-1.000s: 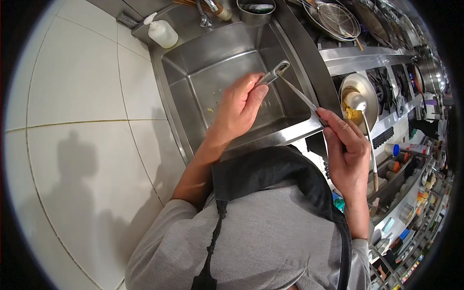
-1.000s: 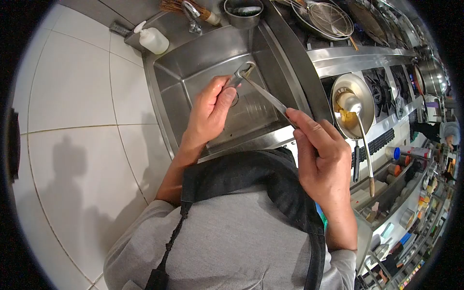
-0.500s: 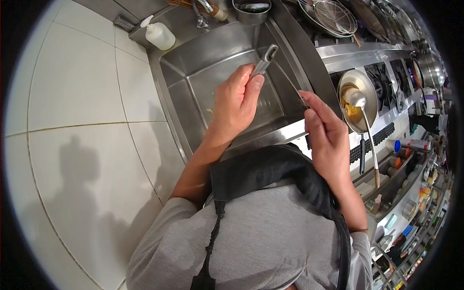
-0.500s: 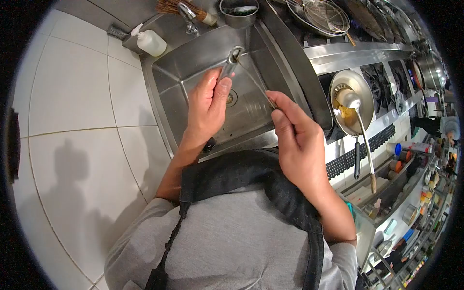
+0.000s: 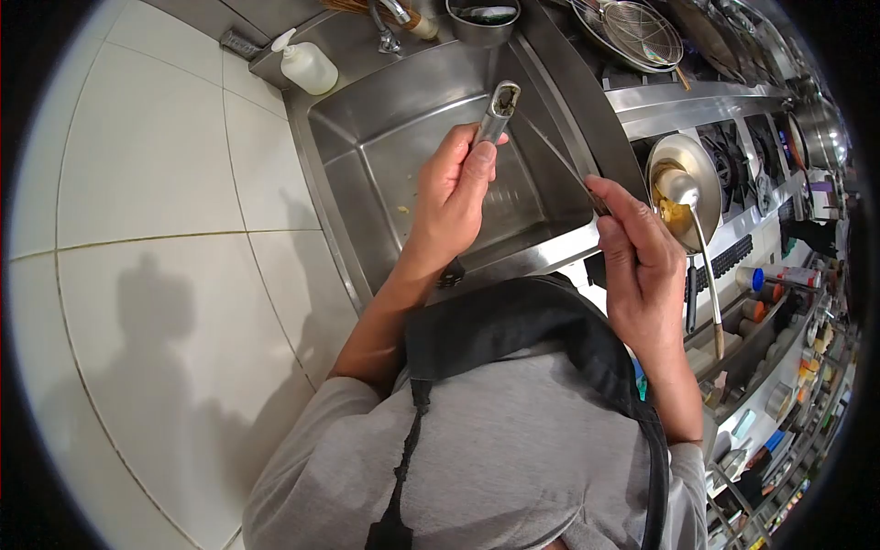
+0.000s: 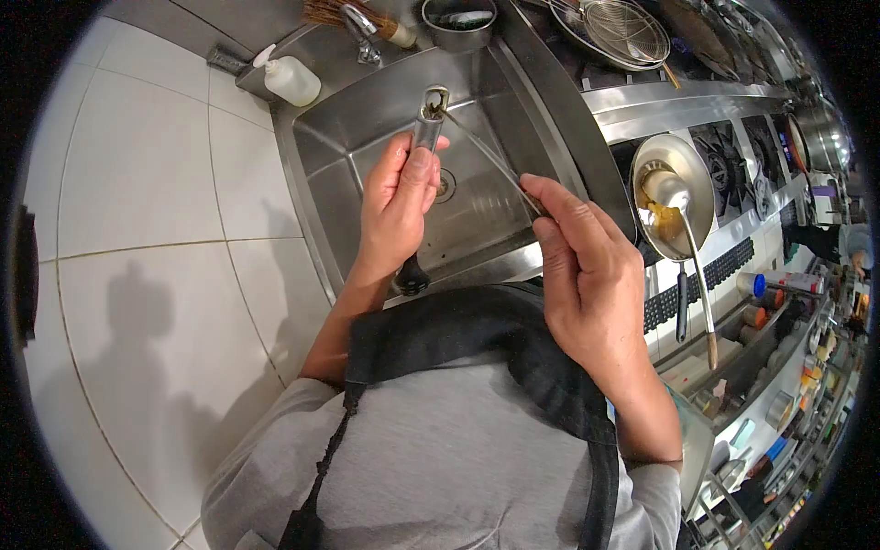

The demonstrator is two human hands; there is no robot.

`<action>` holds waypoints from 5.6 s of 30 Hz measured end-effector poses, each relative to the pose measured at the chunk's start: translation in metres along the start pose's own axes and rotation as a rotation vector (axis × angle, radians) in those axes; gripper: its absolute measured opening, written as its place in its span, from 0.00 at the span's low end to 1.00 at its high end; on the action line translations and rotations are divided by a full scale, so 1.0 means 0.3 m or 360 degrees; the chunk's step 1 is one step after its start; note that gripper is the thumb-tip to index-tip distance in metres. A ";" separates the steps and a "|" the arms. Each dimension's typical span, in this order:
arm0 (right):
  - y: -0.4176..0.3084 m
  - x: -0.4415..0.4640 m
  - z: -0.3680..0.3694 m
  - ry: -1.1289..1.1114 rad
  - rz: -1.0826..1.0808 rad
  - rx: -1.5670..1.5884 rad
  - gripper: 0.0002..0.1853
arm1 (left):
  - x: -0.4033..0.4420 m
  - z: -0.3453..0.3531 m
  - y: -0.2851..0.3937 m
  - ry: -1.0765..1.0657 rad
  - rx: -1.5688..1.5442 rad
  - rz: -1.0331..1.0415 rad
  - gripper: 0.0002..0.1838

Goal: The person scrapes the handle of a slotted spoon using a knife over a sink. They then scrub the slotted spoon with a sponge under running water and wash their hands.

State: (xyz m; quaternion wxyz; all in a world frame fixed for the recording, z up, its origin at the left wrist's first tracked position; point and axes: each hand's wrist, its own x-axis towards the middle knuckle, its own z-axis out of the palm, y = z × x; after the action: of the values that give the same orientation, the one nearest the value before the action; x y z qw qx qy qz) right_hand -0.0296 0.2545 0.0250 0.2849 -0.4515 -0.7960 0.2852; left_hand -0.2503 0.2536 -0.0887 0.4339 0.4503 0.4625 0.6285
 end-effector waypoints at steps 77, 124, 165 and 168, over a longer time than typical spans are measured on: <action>0.162 0.026 0.045 -0.0029 -0.0070 -0.0236 0.23 | -0.009 -0.077 0.007 -0.0377 -0.0135 -0.0426 0.20; 0.130 -0.009 0.100 0.0069 0.0168 -0.0032 0.17 | -0.034 -0.040 -0.058 -0.0004 0.0282 -0.0075 0.19; 0.138 -0.014 0.040 0.0045 -0.0018 -0.0076 0.16 | -0.041 -0.071 -0.015 -0.0243 -0.0093 -0.0161 0.21; 0.129 -0.027 0.031 0.0075 -0.0045 -0.0152 0.17 | -0.041 -0.075 -0.011 -0.0230 -0.0134 -0.0164 0.22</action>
State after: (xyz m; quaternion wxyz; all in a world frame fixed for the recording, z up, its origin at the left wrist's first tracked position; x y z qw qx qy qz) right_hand -0.0113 0.2622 -0.0103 0.2857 -0.4600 -0.8080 0.2320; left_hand -0.2690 0.2382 -0.0975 0.5165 0.4514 0.4257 0.5901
